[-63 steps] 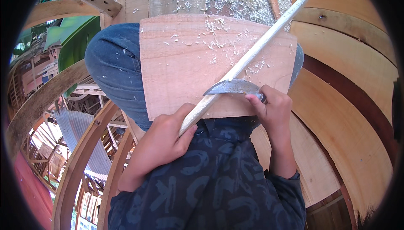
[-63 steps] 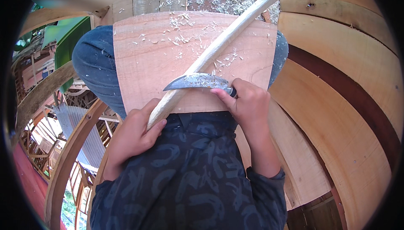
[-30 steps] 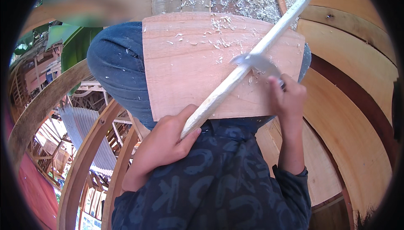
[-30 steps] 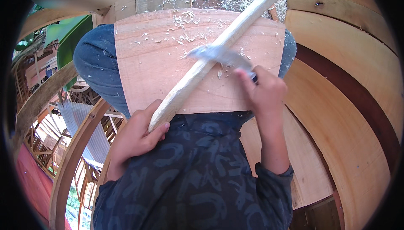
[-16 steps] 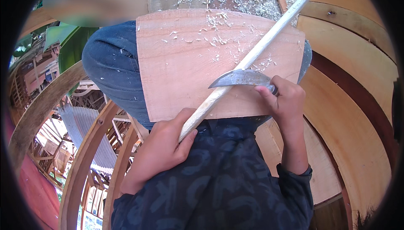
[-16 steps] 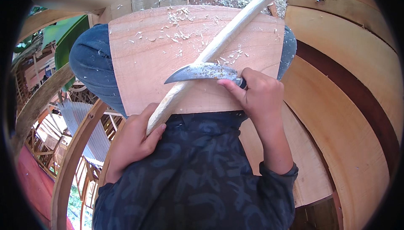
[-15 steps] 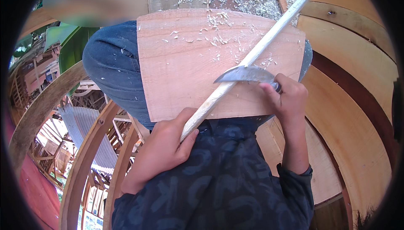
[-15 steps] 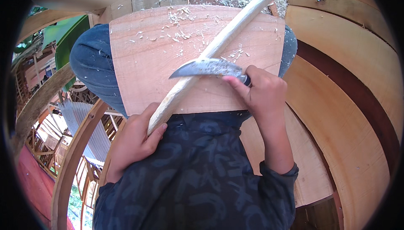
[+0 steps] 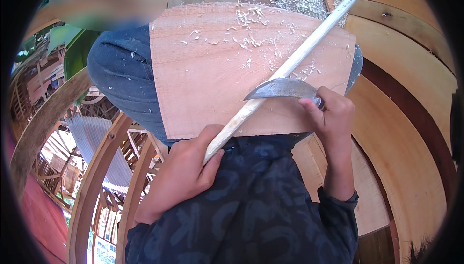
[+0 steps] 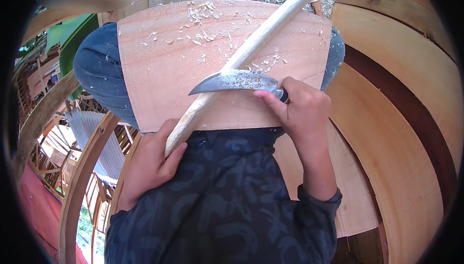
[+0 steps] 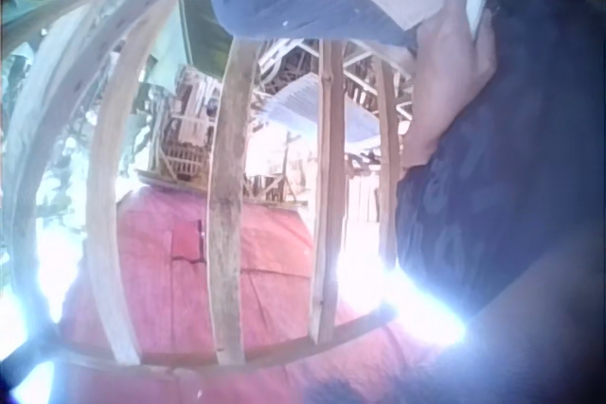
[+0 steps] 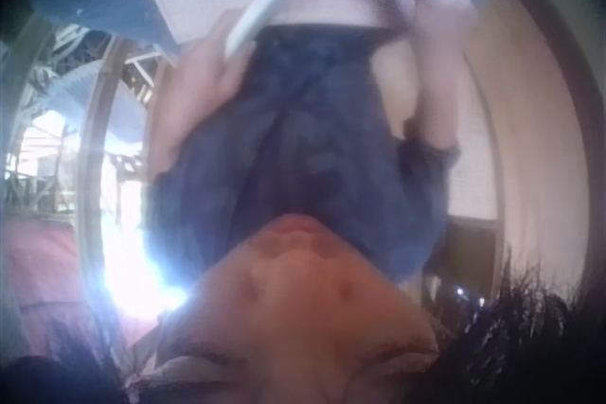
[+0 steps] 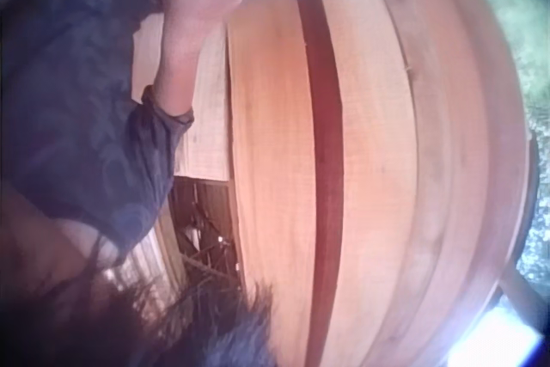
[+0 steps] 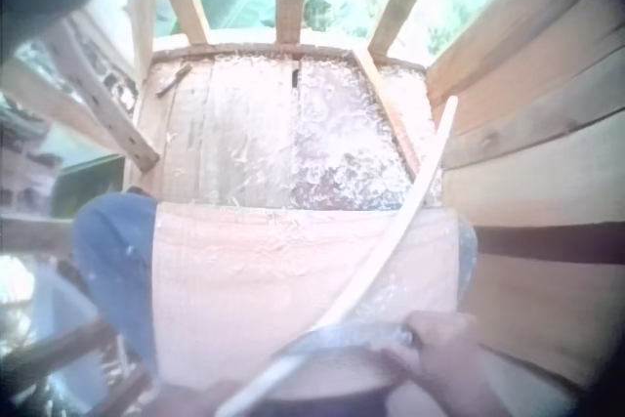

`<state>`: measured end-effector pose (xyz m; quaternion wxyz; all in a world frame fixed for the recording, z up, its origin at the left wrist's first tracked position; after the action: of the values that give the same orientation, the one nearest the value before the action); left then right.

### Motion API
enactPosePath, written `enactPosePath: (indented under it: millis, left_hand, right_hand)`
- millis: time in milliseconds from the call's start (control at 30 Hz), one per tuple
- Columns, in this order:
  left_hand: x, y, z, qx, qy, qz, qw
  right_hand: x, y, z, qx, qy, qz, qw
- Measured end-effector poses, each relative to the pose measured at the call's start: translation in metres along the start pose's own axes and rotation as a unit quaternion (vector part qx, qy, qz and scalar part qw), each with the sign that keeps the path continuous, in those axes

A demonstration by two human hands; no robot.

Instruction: The person sits on a wooden floor and uses a curved knife to shave and shape a long, light-colored wooden stick. They hold the stick with their left hand and repeatedly draw the knife along its length to remove thin shavings, occasionally rotating the stick to work different sides.

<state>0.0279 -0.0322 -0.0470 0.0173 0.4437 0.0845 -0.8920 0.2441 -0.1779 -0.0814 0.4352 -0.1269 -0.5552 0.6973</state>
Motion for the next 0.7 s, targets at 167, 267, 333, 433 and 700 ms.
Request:
enactPosePath:
  millis: [167,267,333,433,700]
  left_hand:
    - [0.002,-0.001,0.01,-0.012,0.01,0.016,1.0]
    - [0.007,-0.001,0.003,0.007,0.007,0.033,0.999]
    - [0.004,0.0,0.0,0.005,0.015,0.021,1.0]
    - [0.003,0.001,-0.003,0.005,-0.007,0.038,0.999]
    - [0.009,0.0,0.0,0.009,0.021,0.04,0.999]
  right_hand:
    - [-0.095,-0.034,-0.039,-0.114,0.27,-0.01,0.956]
    - [-0.052,-0.03,-0.008,-0.046,0.187,-0.101,0.976]
    - [-0.001,-0.015,0.007,0.055,0.036,-0.027,0.997]
    - [0.01,0.006,0.008,0.062,0.003,-0.044,0.997]
    - [-0.057,-0.016,-0.024,-0.076,0.206,-0.026,0.975]
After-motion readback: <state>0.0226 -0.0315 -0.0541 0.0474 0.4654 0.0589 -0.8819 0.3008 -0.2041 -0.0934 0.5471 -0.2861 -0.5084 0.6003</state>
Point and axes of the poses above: each hand's wrist, its own z-axis away from the middle knuckle, its own y-axis out of the palm, x = y × z, the point moved 2 cm from there along -z, towards the middle knuckle, and after that the axes turned 13 degrees about y, right-handed, at the moved point
